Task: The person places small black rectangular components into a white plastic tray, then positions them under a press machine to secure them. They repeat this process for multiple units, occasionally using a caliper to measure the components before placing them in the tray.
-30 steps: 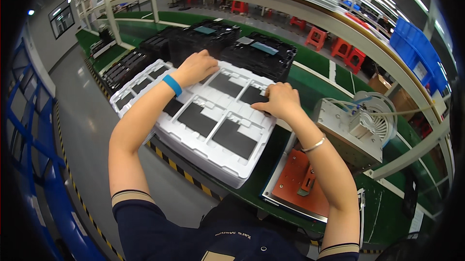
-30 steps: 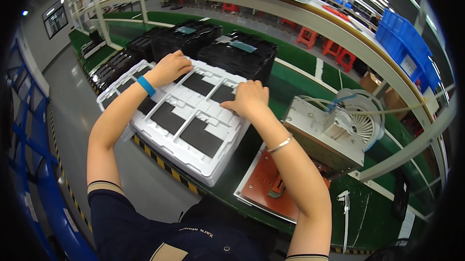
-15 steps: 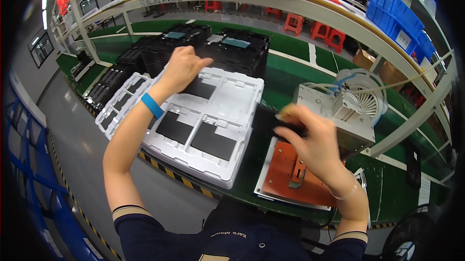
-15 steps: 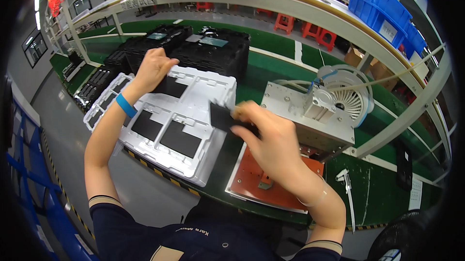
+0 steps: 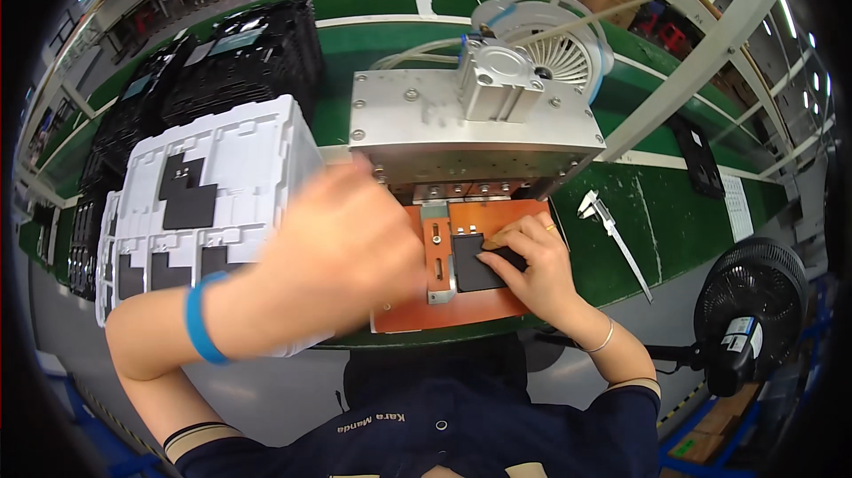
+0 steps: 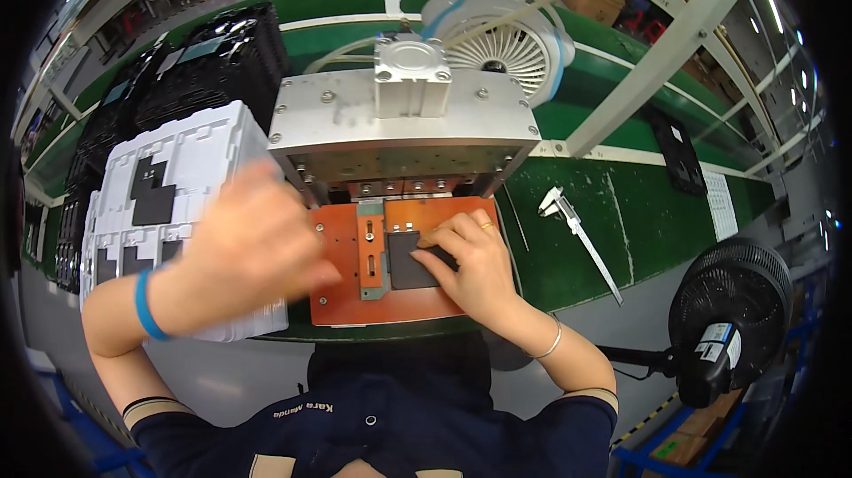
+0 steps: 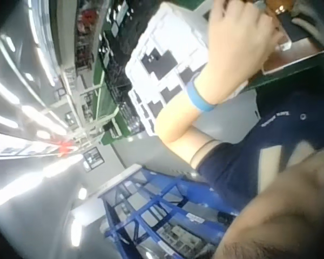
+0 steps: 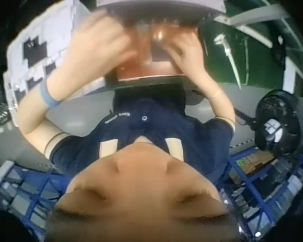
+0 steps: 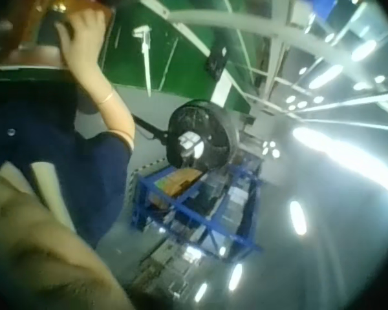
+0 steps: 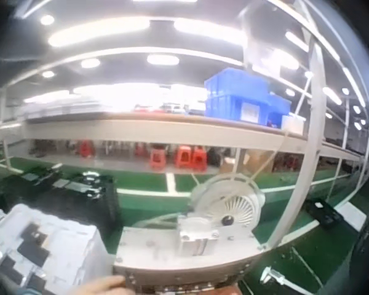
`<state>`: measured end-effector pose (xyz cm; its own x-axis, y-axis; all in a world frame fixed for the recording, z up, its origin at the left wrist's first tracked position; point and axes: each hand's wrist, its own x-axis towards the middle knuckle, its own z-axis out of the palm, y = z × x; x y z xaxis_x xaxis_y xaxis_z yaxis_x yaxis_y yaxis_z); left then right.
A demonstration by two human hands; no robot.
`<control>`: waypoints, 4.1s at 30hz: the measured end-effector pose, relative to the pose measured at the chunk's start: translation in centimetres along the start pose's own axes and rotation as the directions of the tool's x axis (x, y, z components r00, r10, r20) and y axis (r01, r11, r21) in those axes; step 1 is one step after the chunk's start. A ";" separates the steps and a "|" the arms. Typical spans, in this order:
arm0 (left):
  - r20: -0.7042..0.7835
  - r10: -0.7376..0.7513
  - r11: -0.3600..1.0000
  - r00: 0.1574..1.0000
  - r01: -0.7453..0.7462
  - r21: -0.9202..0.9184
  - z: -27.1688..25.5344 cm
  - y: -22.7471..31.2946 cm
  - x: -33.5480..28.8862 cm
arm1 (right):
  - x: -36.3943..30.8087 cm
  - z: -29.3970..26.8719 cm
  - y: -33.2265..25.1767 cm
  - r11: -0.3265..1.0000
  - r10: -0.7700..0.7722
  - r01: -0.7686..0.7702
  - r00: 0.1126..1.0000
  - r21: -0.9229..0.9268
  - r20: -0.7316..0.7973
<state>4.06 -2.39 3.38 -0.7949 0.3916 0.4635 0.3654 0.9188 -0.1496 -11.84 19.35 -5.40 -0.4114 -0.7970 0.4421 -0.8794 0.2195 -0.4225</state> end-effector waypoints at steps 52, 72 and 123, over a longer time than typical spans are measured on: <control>0.630 0.004 0.958 0.777 0.178 -0.225 5.4 2.5 1.8 | 1.3 -0.6 2.9 0.991 -0.103 0.088 0.983 0.105 0.150; 0.679 -0.012 0.931 0.734 0.257 -0.260 5.3 2.3 2.6 | 1.7 -0.7 3.3 0.988 -0.065 0.036 0.979 0.149 0.194; 0.636 -0.095 0.672 0.766 0.521 -0.527 3.4 0.9 2.8 | 1.8 -3.1 3.0 0.483 0.306 -0.628 0.774 0.610 0.555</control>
<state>0.54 -0.25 1.59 -0.9517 0.2446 -0.1857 0.0869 0.7945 0.6010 -15.95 20.28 -3.45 -0.4546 -0.8615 -0.2260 -0.0197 0.2634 -0.9645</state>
